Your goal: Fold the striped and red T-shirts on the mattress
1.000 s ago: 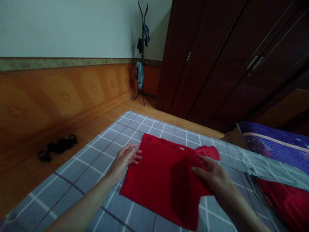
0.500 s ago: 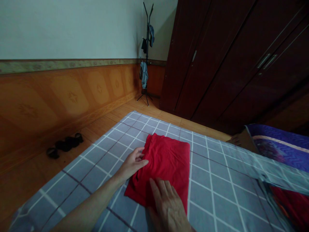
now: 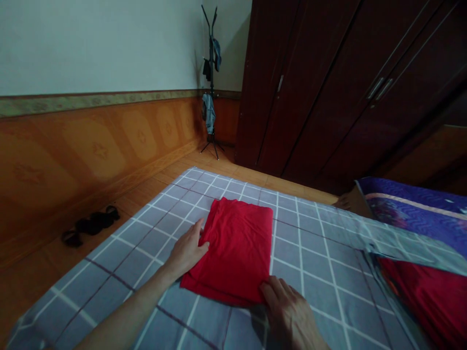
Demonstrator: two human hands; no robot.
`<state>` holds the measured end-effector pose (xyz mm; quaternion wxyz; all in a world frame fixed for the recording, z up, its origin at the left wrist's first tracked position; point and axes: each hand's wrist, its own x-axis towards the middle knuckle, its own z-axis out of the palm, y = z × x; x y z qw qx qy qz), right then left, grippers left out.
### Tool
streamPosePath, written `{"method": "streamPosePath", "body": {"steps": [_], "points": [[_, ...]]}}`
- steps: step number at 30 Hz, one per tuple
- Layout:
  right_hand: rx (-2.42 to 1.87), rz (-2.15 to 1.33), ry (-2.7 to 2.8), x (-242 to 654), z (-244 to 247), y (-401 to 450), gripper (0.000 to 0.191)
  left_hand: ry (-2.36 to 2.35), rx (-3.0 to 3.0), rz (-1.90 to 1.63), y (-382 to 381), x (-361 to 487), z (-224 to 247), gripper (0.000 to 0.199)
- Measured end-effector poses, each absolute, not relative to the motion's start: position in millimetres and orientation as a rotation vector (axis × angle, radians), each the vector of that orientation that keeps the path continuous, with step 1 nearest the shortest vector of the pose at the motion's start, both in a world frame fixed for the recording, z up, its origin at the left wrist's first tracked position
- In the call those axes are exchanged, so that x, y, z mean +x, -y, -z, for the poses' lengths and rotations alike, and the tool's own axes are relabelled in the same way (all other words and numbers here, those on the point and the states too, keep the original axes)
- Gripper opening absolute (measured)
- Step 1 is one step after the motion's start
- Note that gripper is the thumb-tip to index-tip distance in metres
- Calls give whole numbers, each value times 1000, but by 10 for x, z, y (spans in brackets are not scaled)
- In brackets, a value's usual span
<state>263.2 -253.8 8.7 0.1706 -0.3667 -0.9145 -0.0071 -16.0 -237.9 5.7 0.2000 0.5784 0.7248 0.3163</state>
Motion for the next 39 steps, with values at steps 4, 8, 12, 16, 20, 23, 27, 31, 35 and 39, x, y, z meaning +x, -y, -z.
{"method": "streamPosePath", "body": {"steps": [4,8,12,16,20,23,27,31,35,39], "points": [[-995,143,2463,3052,-302,2359,24,-1660,1406,-886,2559,26,-41,70],[-1220,-110,2311,3543,-214,2282,29,-1615,1348,-989,2529,101,11,79],[-1443,-869,1902,3607,-11,2326,35,-2009,1573,-880,1994,61,-38,67],[-1561,-1334,1294,3450,20,2254,55,-2090,1793,-553,1367,181,-174,56],[-1625,-1390,1247,3391,22,2089,66,-1908,1883,-393,1029,435,-243,54],[-1646,-1337,1423,3382,42,2065,51,-1729,1978,-322,936,621,-287,38],[-1552,-1208,1508,3406,-36,2186,43,-1487,2127,-318,821,890,-510,19],[-1536,-1053,1428,3631,-137,2319,50,-1375,2272,-456,610,1246,-809,28],[-1819,-603,1619,4001,-84,2449,47,-1470,2336,-609,527,1498,-863,41],[-1707,-148,1892,4063,-29,2660,35,-1602,2268,-662,768,1434,-687,25]]}}
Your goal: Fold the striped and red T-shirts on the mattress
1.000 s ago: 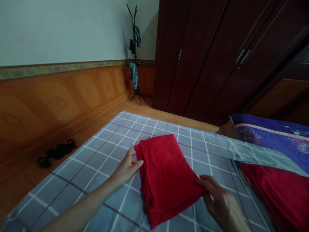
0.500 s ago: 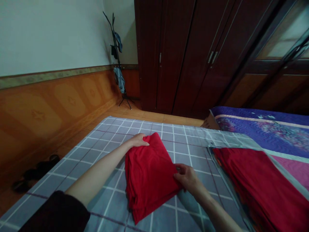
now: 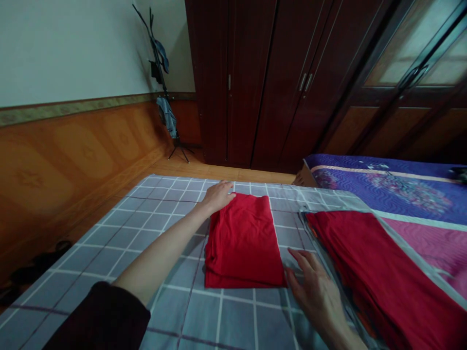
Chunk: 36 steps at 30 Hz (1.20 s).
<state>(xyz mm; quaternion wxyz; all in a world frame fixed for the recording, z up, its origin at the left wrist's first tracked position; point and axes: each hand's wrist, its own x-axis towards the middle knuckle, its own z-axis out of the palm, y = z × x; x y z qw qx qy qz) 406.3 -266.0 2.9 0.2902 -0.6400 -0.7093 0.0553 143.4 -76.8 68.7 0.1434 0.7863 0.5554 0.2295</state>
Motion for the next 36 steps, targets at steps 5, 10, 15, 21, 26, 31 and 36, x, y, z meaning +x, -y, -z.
{"method": "streamPosePath", "body": {"steps": [5,10,15,21,26,31,36], "points": [[-1337,-205,2156,3451,-144,2850,24,-1673,2063,-607,1263,1074,-415,19],[-1269,-251,2377,2804,-199,2789,13,-1605,1816,-526,1689,774,-226,30],[-1318,-105,2368,2650,-39,2648,10,-1380,1652,-499,2063,754,-273,31],[-1187,-131,2271,2741,81,2650,15,-1355,1826,-355,2244,906,-381,13],[-1166,-169,2270,2754,40,2649,14,-1289,1607,-513,2269,840,-403,16],[-1134,-192,2254,2771,5,2651,13,-1271,1548,-779,2456,792,-360,17],[-1068,-62,2282,2700,-22,2688,29,-1290,1448,-675,2595,861,-326,16]]}}
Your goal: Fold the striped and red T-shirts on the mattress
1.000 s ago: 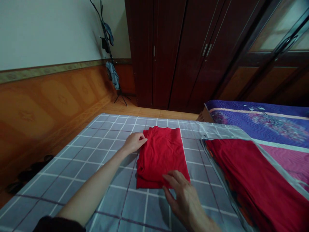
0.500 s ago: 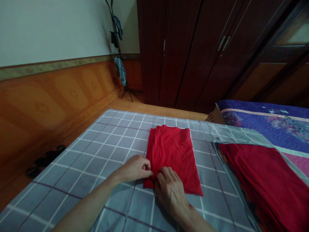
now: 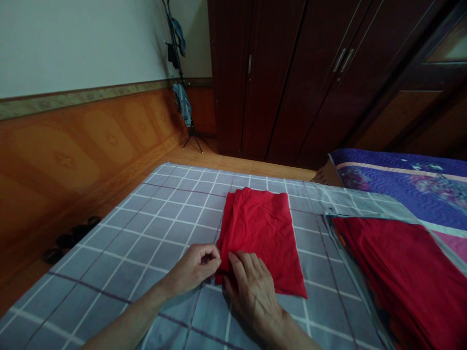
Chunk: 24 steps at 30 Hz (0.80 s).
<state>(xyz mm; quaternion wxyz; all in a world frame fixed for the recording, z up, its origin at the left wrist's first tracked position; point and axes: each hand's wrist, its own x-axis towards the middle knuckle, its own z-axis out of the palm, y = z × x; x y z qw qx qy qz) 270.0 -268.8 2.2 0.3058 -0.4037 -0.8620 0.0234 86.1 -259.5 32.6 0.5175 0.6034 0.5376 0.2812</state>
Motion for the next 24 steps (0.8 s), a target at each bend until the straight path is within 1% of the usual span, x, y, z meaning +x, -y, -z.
{"method": "streamPosePath", "body": {"steps": [3,6,11,12,17,19,24], "points": [[-1030,-41,2279,2661,-49,2673,25,-1291,1522,-634,2510,851,-359,17],[-1017,-107,2191,2679,-92,2625,25,-1295,1449,-700,2335,830,-380,23],[-1015,-182,1995,2766,-200,2530,25,-1275,1107,-753,2077,979,-391,44],[-1011,-181,1974,2778,-226,2518,25,-1246,1050,-766,2020,1036,-394,46],[-984,-155,1966,2797,-332,2514,25,-1201,885,-912,1498,1320,-387,29],[-972,-145,2000,2796,-345,2531,26,-1244,871,-926,1207,1404,-363,35],[-926,-35,2128,2785,-318,2604,27,-1353,895,-984,681,1478,-260,61]]}}
